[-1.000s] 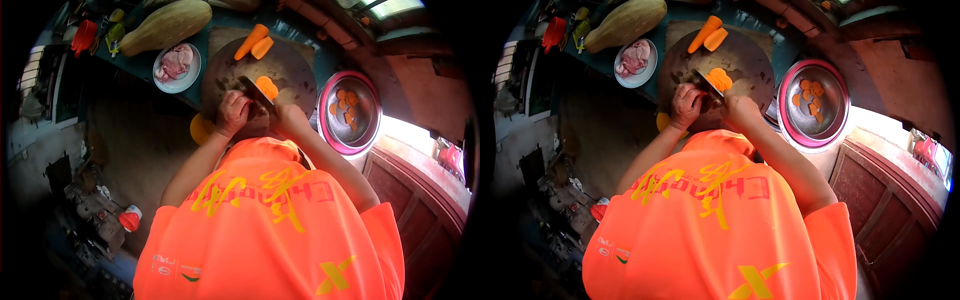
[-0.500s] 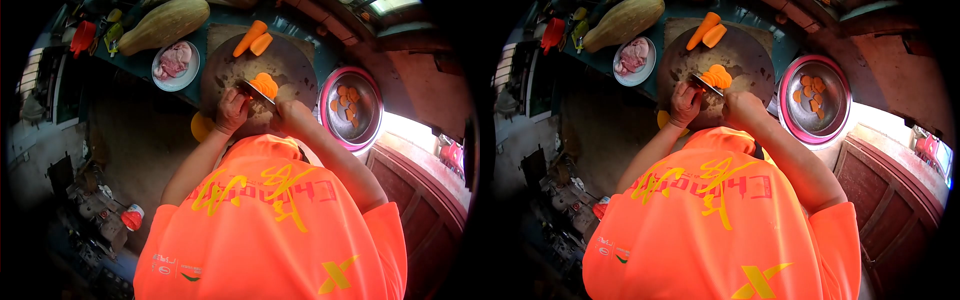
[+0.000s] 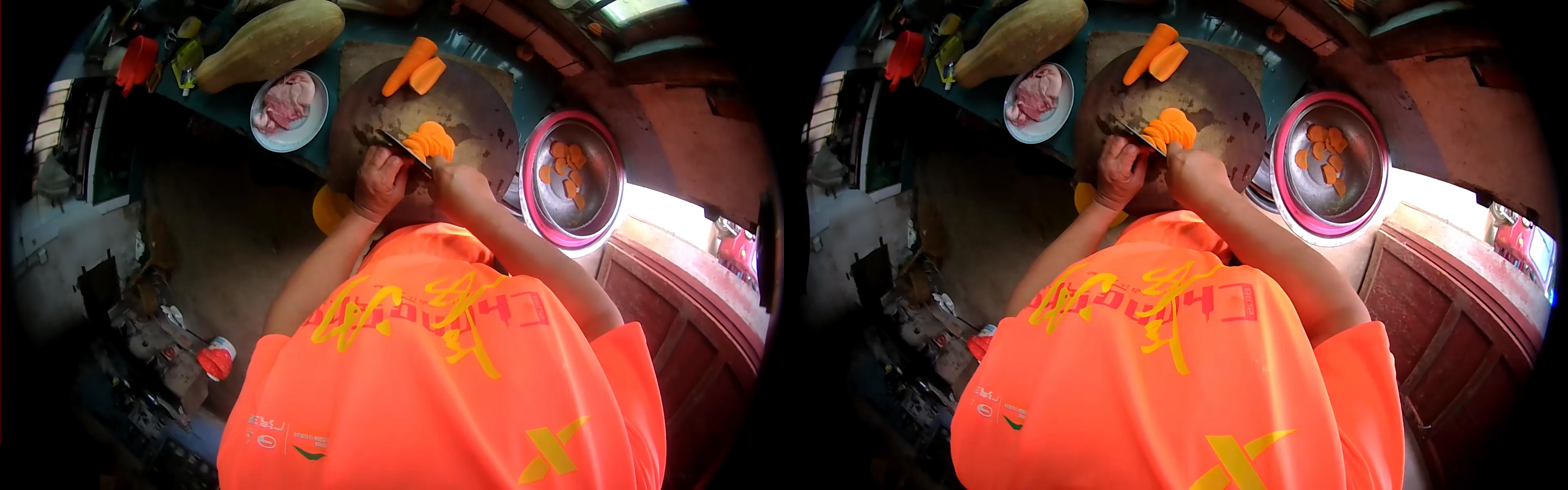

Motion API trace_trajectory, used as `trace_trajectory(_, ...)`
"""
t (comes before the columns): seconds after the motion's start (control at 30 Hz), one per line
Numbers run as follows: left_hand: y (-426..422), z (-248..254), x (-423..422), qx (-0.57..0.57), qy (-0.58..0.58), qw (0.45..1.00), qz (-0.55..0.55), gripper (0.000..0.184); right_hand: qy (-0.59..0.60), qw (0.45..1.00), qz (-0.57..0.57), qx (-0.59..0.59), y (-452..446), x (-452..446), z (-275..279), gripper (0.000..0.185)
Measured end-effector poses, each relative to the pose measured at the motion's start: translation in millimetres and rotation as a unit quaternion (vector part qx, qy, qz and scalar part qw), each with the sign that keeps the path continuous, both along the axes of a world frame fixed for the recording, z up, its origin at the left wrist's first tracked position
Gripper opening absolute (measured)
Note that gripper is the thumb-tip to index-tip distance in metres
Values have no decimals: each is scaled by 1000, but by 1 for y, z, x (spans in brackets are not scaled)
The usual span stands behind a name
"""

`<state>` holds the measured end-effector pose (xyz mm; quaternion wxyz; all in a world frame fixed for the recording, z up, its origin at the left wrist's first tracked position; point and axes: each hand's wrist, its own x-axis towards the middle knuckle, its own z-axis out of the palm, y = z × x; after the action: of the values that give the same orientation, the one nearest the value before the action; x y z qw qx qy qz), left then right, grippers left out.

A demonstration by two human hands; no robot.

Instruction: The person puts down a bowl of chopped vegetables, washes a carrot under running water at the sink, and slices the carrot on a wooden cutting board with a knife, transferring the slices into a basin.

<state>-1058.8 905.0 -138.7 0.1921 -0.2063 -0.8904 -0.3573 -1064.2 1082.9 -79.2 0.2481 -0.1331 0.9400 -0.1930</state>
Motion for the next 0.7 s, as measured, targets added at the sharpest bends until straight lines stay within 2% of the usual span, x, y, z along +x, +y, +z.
trace_trajectory(0.03, 0, 0, -1, 0, 0, 1000, -2, 15, 0, 1000, -2, 0, 3, 0, 0, 22)
trace_trajectory(0.1, 2, -2, -4, 21, 32, 999, -12, 15, 12, 997, -16, -79, 17, -2, -1, 22)
trace_trajectory(0.3, 2, -5, -2, 31, 17, 999, -5, 17, -3, 989, -74, -127, 34, 2, 14, 17)
trace_trajectory(0.43, 2, -4, -3, 42, 17, 999, -1, 18, 10, 991, -72, -112, 37, 2, 20, 17)
trace_trajectory(0.53, 1, -3, -4, 45, 19, 998, 32, 19, -10, 983, -106, -151, 39, 6, 28, 17)
trace_trajectory(0.7, 1, -2, -3, 1, 14, 998, 58, 18, -31, 982, -102, -153, 41, 19, 18, 18)
